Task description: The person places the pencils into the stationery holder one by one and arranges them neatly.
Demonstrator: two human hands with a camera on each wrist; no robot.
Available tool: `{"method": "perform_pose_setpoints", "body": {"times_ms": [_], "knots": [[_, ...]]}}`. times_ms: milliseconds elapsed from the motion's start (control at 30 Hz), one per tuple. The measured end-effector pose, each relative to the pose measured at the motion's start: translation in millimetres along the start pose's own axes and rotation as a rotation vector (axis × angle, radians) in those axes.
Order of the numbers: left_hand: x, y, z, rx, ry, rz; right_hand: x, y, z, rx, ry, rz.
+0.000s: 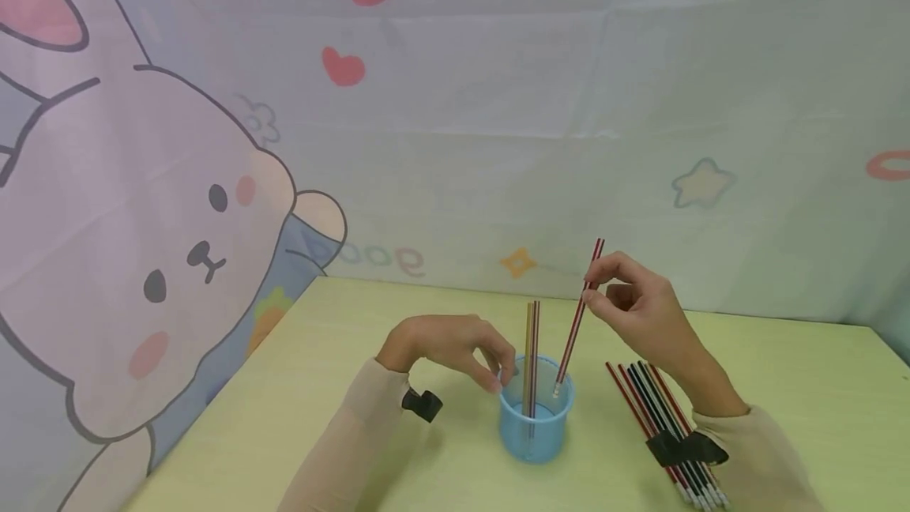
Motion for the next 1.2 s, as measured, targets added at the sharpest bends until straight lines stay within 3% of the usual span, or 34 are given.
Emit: {"method": "perform_pose_setpoints", "body": {"times_ms": [267, 500, 933, 1200], "knots": [[-2.8, -1.9, 0.3, 0.001, 0.002, -0.003, 4, 21, -44.1, 0.062, -0.128, 0.053], [-8.0, -5.3, 0.0, 0.002, 0.003, 0.000, 7, 42, -64.5, 0.059, -0.208, 0.065], [-17.2, -7.0, 4.1, -0.009, -0.002, -0.017, 4, 54, -63.2, 0.125, -0.304, 0.091], [-11.5, -9.9, 3.1, 0.019, 0.013, -0.002, 1, 65, -51.3, 0.136, -0.389, -0.001]]}}
Point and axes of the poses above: each hand's wrist, its own x-axis away from the middle knuckle, its own z-axis out of the back of the hand, y = z × x, the point moved 6 cm from there along -x, towards the middle knuckle, and after that the axes turned 7 degrees about x, right-handed, at the moved point
